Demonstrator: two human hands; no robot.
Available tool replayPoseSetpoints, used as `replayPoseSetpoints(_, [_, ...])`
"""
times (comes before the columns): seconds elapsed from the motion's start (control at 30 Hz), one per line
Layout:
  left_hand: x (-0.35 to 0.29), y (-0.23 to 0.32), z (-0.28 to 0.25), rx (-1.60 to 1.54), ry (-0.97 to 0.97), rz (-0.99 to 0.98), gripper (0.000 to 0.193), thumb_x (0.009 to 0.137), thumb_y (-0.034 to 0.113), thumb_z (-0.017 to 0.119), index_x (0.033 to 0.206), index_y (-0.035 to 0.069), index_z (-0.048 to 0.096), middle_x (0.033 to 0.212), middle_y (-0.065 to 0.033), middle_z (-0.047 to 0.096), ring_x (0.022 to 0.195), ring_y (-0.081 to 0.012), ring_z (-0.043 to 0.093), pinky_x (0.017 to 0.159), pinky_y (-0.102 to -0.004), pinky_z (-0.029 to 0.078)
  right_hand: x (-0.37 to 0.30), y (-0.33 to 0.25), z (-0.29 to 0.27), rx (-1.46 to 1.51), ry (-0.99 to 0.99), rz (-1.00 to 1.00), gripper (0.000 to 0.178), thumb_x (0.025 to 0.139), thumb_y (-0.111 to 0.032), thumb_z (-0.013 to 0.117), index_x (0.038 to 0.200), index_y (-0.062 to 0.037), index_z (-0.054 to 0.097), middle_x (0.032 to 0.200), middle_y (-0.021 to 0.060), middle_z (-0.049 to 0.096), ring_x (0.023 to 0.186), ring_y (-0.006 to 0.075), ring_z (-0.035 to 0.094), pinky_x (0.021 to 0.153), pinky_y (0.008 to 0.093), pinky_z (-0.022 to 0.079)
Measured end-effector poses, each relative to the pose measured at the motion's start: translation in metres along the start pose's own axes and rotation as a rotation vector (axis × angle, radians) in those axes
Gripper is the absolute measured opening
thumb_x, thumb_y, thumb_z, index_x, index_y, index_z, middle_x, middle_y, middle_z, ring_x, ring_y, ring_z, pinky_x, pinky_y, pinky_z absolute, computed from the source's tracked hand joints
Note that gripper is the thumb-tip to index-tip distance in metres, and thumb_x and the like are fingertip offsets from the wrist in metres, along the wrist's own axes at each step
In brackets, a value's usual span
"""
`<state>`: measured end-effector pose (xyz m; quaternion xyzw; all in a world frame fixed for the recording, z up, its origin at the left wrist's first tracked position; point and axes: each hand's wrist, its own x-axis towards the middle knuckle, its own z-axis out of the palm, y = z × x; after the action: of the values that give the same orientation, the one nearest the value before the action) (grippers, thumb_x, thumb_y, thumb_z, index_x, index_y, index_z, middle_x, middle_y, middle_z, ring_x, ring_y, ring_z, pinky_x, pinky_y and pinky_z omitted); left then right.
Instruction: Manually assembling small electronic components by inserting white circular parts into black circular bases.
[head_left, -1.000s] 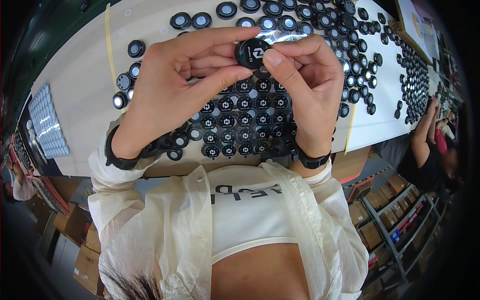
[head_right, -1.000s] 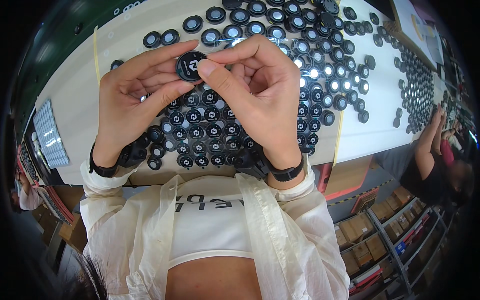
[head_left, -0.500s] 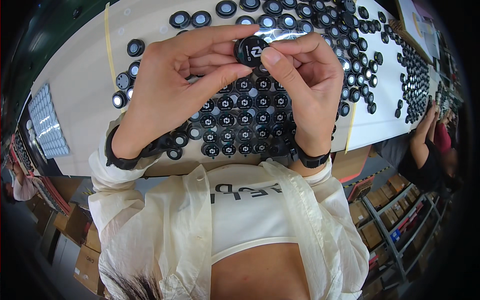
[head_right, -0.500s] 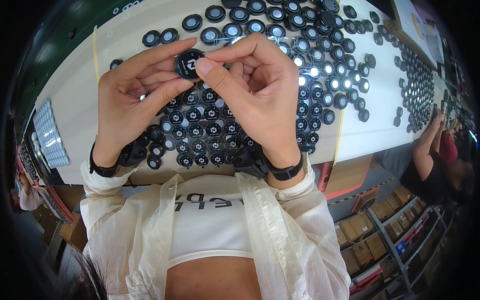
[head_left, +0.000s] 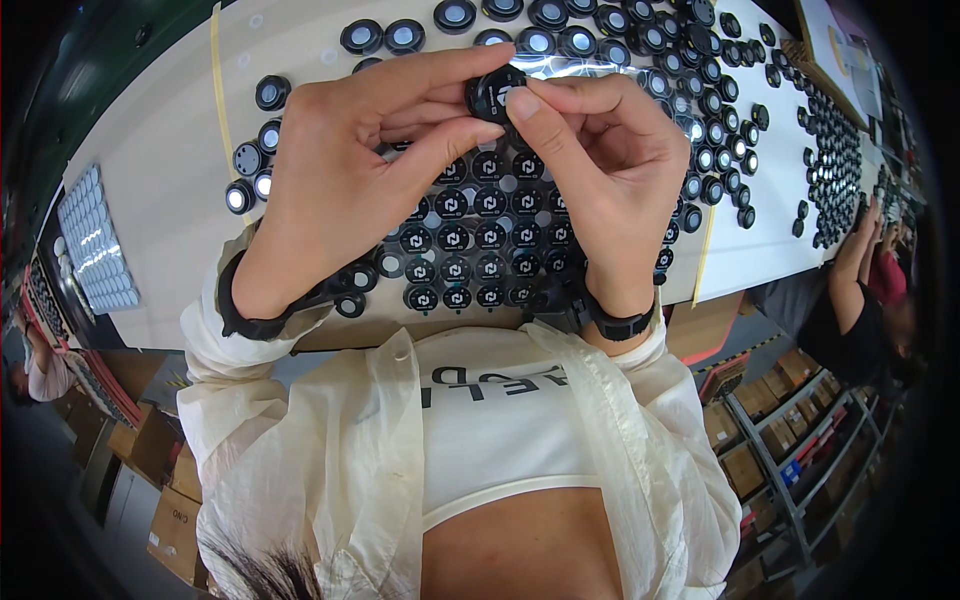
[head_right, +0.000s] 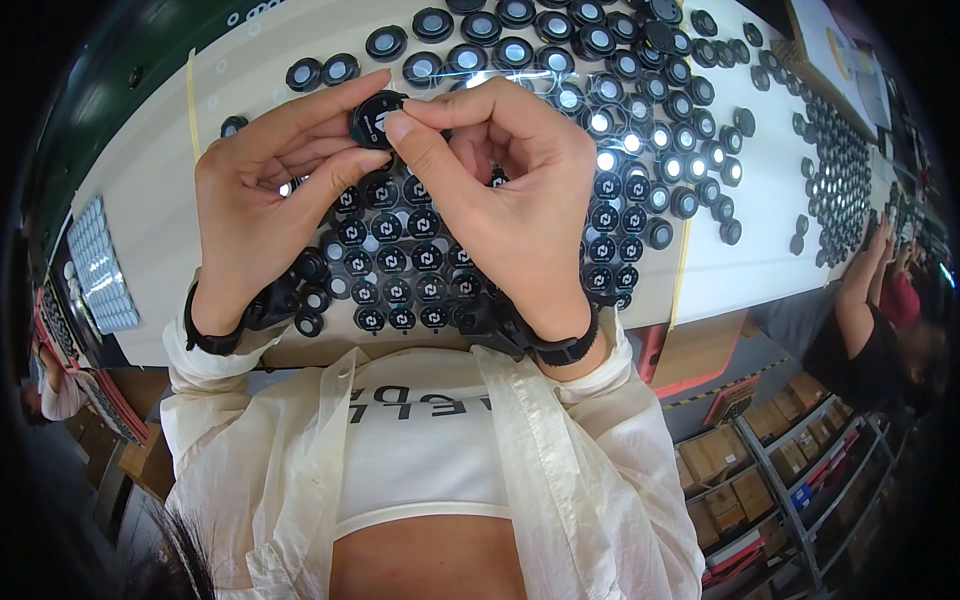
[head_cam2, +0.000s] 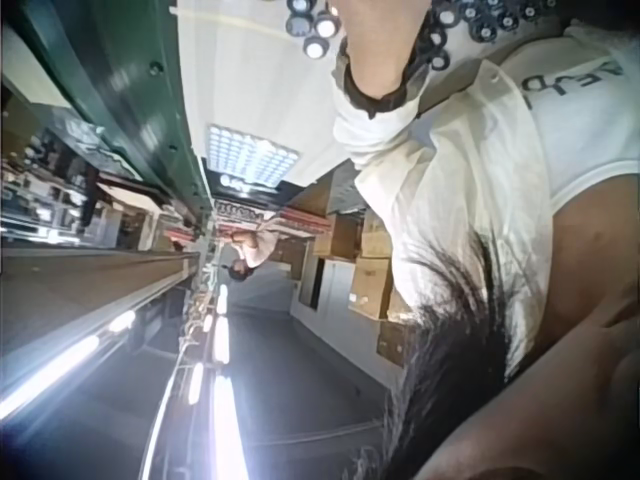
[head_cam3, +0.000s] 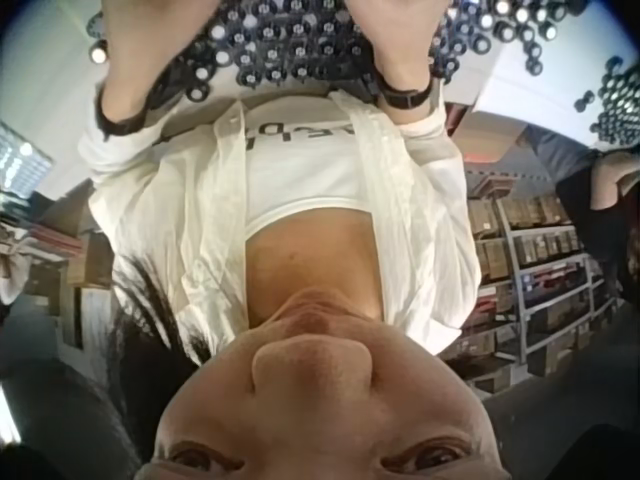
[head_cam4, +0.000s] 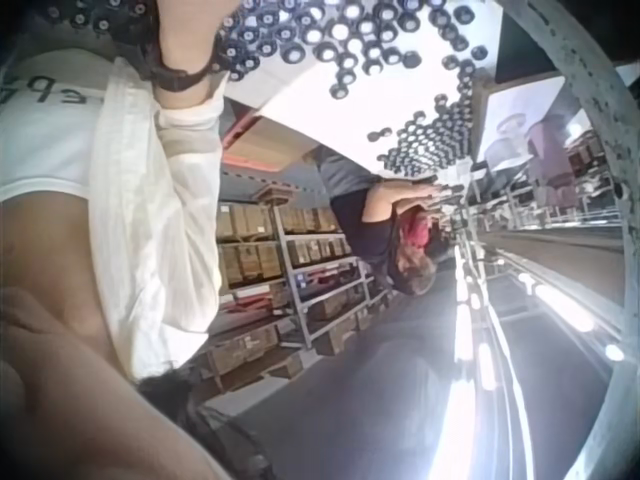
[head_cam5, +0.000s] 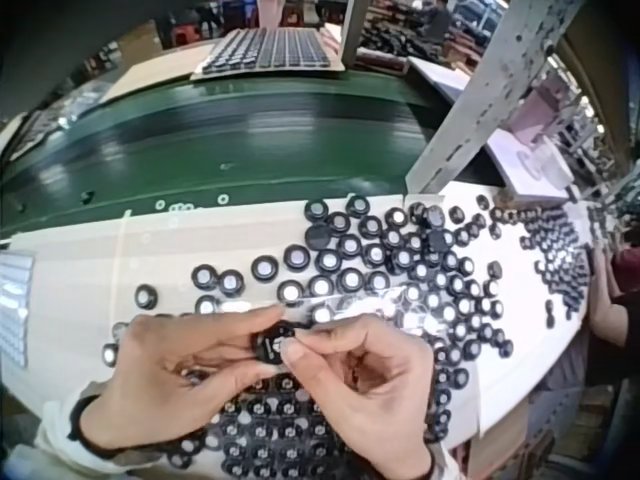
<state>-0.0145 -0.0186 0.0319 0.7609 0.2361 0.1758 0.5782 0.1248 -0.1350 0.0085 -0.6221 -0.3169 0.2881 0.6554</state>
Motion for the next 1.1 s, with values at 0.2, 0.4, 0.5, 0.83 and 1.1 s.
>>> replayPoseSetpoints(0.2, [0.011,-0.014,-0.003,-0.171,-0.025,0.006,0.033,0.087,0.000,0.069,0.120,-0.001,0.066,0.101,-0.0124,0.072,0.089,-0.0142,0.070,0.083,-0.0264,0.058,0.003,0.003,0.002,-0.220,-0.012,-0.094,0.007,0.080,-0.005,0.077,0.086,-0.0035,0.073,0.067,-0.0018,0.060,0.058,0.0038,0.048,0.051,0.0193,0.035])
replayPoseSetpoints(0.4, [0.077,-0.022,-0.063,0.451,0.094,-0.079,0.032,0.081,0.006,0.065,0.112,-0.001,0.069,0.097,-0.0188,0.071,0.085,-0.0314,0.068,0.077,-0.0362,0.055,0.006,0.008,-0.002,-0.176,-0.051,-0.023,0.012,0.084,-0.006,0.070,0.096,-0.0040,0.073,0.082,0.0025,0.070,0.066,0.0061,0.056,0.060,0.0207,0.043])
replayPoseSetpoints(0.5, [0.120,-0.037,-0.120,0.920,0.221,0.091,0.032,0.080,0.008,0.064,0.110,-0.002,0.069,0.092,-0.0204,0.070,0.086,-0.0370,0.066,0.078,-0.0401,0.053,0.008,0.006,-0.006,-0.168,-0.035,-0.025,0.016,0.085,-0.005,0.069,0.100,-0.0026,0.072,0.082,0.0015,0.070,0.067,0.0060,0.056,0.060,0.0203,0.043])
replayPoseSetpoints(0.83, [0.106,-0.074,-0.158,1.441,0.189,0.171,0.034,0.086,0.005,0.057,0.120,0.002,0.063,0.088,-0.0204,0.067,0.087,-0.0371,0.065,0.078,-0.0455,0.052,0.001,0.007,0.006,-0.504,-0.336,-0.097,0.023,0.083,-0.002,0.068,0.105,-0.0036,0.067,0.091,0.0098,0.063,0.081,0.0252,0.060,0.072,0.0332,0.049])
replayPoseSetpoints(1.1, [0.000,-0.052,-0.133,1.066,-0.233,0.177,0.045,0.080,-0.001,0.068,0.122,0.013,0.063,0.115,-0.0095,0.065,0.097,-0.0310,0.065,0.083,-0.0368,0.054,-0.011,0.018,0.022,-0.766,-0.335,-0.258,0.021,0.080,0.001,0.067,0.100,-0.0020,0.060,0.095,0.0142,0.057,0.089,0.0336,0.057,0.077,0.0416,0.047])
